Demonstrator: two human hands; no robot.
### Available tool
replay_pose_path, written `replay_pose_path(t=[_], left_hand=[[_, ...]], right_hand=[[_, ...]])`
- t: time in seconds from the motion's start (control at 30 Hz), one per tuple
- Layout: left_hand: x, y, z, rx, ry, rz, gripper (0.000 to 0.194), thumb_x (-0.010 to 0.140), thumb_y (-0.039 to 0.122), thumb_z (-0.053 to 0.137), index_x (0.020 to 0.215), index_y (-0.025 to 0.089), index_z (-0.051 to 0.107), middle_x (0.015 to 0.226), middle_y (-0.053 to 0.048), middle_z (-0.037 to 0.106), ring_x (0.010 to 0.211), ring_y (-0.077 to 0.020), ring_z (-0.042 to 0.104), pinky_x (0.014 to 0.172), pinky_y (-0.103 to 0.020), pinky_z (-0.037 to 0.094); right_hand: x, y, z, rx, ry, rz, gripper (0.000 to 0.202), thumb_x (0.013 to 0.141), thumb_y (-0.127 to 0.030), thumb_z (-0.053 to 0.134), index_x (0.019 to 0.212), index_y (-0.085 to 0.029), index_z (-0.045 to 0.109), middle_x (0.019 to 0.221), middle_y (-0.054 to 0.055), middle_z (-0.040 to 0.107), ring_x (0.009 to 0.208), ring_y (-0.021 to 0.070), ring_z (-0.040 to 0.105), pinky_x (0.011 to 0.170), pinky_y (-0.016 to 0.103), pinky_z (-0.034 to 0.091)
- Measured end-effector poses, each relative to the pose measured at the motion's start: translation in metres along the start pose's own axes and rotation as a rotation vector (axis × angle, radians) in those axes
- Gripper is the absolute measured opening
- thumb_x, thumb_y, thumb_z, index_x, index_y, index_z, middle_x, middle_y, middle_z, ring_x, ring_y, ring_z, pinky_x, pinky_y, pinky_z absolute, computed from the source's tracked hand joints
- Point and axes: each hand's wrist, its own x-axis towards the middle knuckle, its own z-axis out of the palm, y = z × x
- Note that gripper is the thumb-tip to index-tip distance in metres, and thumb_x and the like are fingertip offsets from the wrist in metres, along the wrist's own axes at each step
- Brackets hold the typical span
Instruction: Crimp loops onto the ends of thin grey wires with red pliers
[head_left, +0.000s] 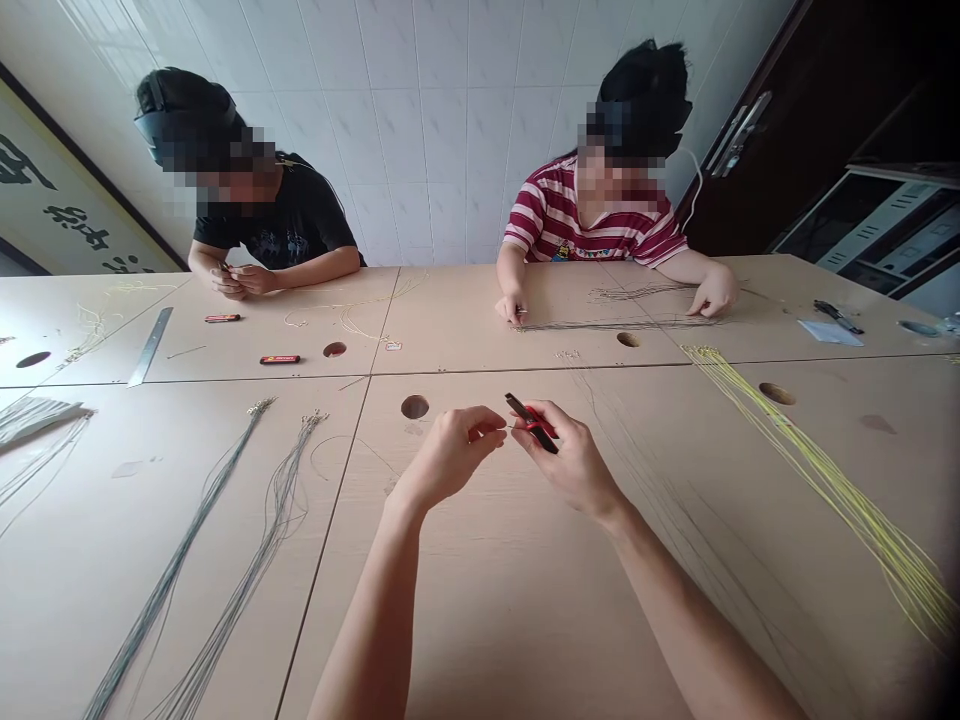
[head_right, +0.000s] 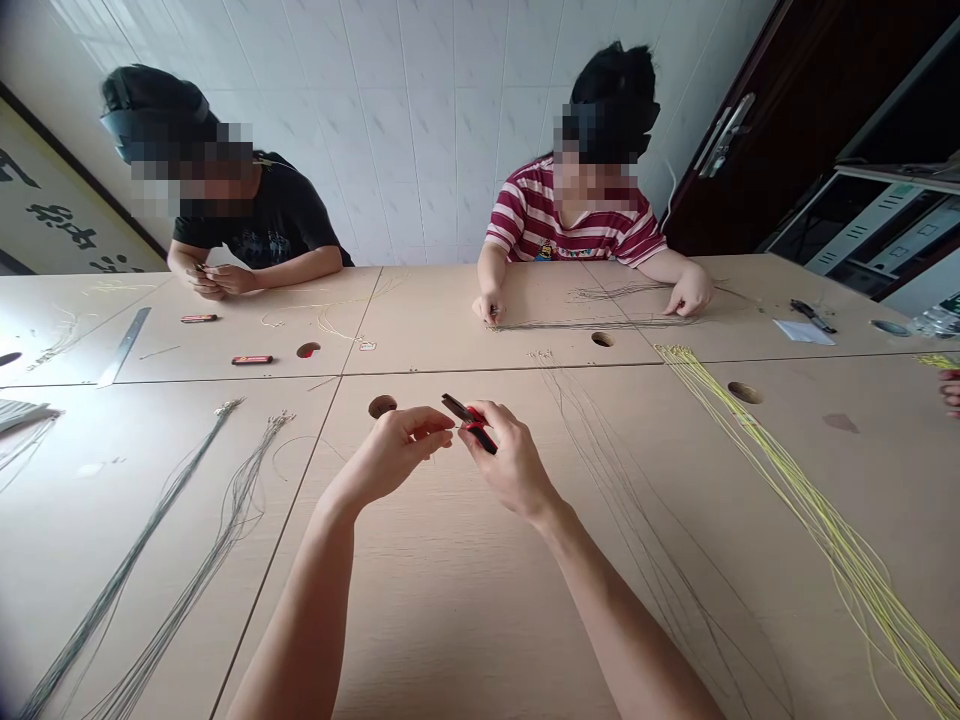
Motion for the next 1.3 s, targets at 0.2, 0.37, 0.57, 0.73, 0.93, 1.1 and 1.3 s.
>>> replay_pose_path(t=[0.2, 0.37, 0.57, 0.73, 0.93, 1.1, 1.3], left_hand=[[0.000, 0.003, 0.002, -0.047, -0.015, 0.055, 0.011, 0.081, 0.018, 0.064, 0.080, 0.019, 0.075, 0.073, -0.006, 0.069, 0.061, -0.0140, 0.053, 0.053, -0.021, 0.037], [-0.001, 0.006, 0.004, 0.105, -0.036, 0.045, 0.016, 0.086, 0.019, 0.055, 0.083, 0.019, 0.071, 0.073, -0.004, 0.067, 0.063, -0.0142, 0.053, 0.054, -0.022, 0.037], [-0.002, 0.012, 0.002, 0.173, -0.077, -0.018, 0.014, 0.085, 0.022, 0.054, 0.083, 0.019, 0.067, 0.072, 0.000, 0.063, 0.061, -0.0118, 0.046, 0.053, -0.023, 0.035], [-0.001, 0.012, 0.000, 0.145, -0.080, -0.066, 0.014, 0.084, 0.025, 0.055, 0.083, 0.019, 0.068, 0.077, 0.000, 0.067, 0.066, -0.0121, 0.053, 0.059, -0.024, 0.042], [0.000, 0.011, -0.005, 0.112, -0.054, -0.072, 0.013, 0.083, 0.023, 0.056, 0.086, 0.019, 0.068, 0.080, -0.002, 0.070, 0.067, -0.0119, 0.057, 0.059, -0.022, 0.045], [-0.001, 0.011, -0.002, 0.130, -0.052, -0.037, 0.013, 0.083, 0.025, 0.057, 0.084, 0.020, 0.069, 0.077, -0.001, 0.068, 0.068, -0.0121, 0.054, 0.060, -0.023, 0.044], [-0.001, 0.008, 0.003, 0.149, -0.064, -0.039, 0.014, 0.084, 0.024, 0.055, 0.083, 0.019, 0.068, 0.074, 0.000, 0.065, 0.067, -0.0125, 0.053, 0.060, -0.025, 0.043]], right_hand=[[0.000, -0.003, -0.001, -0.019, -0.017, -0.036, 0.016, 0.089, -0.032, 0.059, 0.103, -0.024, 0.059, 0.099, 0.005, 0.070, 0.090, 0.0191, 0.067, 0.082, 0.034, 0.054], [0.000, -0.005, -0.001, -0.063, -0.009, -0.060, 0.015, 0.089, -0.030, 0.059, 0.103, -0.024, 0.060, 0.096, 0.005, 0.070, 0.089, 0.0198, 0.066, 0.079, 0.034, 0.054], [-0.001, -0.007, -0.001, -0.088, -0.031, -0.092, 0.014, 0.090, -0.024, 0.057, 0.104, -0.024, 0.060, 0.095, 0.004, 0.069, 0.088, 0.0193, 0.065, 0.077, 0.033, 0.052], [0.000, -0.006, -0.002, -0.059, -0.035, -0.073, 0.013, 0.089, -0.024, 0.057, 0.101, -0.024, 0.059, 0.097, 0.005, 0.069, 0.088, 0.0191, 0.064, 0.076, 0.033, 0.051], [0.000, -0.006, -0.004, -0.052, -0.029, -0.043, 0.015, 0.089, -0.026, 0.058, 0.104, -0.024, 0.060, 0.094, 0.004, 0.068, 0.085, 0.0185, 0.064, 0.077, 0.033, 0.050], [0.001, -0.005, -0.002, -0.061, -0.025, -0.080, 0.013, 0.089, -0.024, 0.058, 0.101, -0.024, 0.059, 0.096, 0.004, 0.068, 0.085, 0.0186, 0.064, 0.077, 0.033, 0.051], [0.001, -0.005, -0.001, -0.102, -0.014, -0.134, 0.016, 0.088, -0.019, 0.057, 0.103, -0.025, 0.060, 0.094, 0.003, 0.068, 0.086, 0.0183, 0.064, 0.078, 0.033, 0.051]])
